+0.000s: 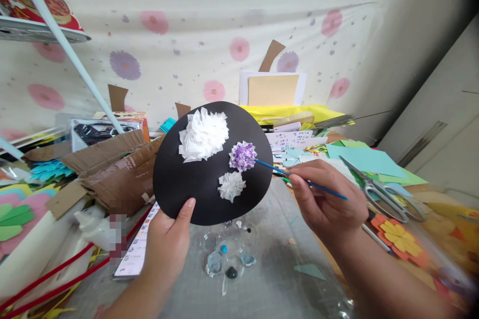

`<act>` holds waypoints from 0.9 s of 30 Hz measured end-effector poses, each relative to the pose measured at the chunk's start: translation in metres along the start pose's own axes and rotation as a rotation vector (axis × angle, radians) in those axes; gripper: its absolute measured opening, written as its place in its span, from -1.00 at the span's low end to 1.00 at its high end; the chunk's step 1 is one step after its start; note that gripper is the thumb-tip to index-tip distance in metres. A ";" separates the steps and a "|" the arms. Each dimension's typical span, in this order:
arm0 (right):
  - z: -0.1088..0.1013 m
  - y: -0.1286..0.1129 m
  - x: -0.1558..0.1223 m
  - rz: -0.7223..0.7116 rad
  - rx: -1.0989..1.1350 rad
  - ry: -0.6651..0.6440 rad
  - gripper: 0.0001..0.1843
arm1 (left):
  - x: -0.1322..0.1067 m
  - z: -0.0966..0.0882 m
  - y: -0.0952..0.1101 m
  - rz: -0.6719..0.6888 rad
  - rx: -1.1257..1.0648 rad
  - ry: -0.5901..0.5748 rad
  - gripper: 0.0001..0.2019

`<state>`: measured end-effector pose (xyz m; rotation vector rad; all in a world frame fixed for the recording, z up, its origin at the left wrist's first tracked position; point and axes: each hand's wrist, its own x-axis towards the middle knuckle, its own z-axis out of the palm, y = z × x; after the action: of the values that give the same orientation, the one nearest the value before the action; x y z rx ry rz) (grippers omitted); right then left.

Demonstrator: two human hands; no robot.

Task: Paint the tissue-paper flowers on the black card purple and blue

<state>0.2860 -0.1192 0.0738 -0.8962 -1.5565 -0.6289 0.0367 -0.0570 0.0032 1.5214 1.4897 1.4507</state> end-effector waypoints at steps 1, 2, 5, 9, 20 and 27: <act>0.000 0.000 0.000 -0.003 -0.007 -0.002 -0.88 | 0.000 0.000 0.000 -0.003 0.002 -0.001 -0.58; 0.000 0.000 0.001 -0.009 -0.013 -0.011 -0.89 | 0.000 0.000 0.000 -0.008 0.006 -0.002 -0.58; 0.002 0.001 0.001 -0.034 -0.021 -0.038 -0.92 | 0.001 0.000 0.000 0.008 0.018 -0.004 -0.57; 0.004 0.001 -0.001 -0.029 -0.022 -0.038 -0.91 | -0.001 -0.002 0.002 0.022 0.056 0.000 -0.58; 0.001 -0.002 -0.001 -0.041 0.030 -0.030 -0.82 | -0.002 -0.001 0.013 0.038 0.097 0.012 -0.59; 0.000 -0.002 -0.001 -0.059 0.001 -0.041 -0.83 | -0.001 -0.002 0.006 0.021 0.049 0.003 -0.57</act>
<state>0.2844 -0.1203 0.0727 -0.8700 -1.6252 -0.6551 0.0370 -0.0602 0.0083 1.5689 1.5255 1.4389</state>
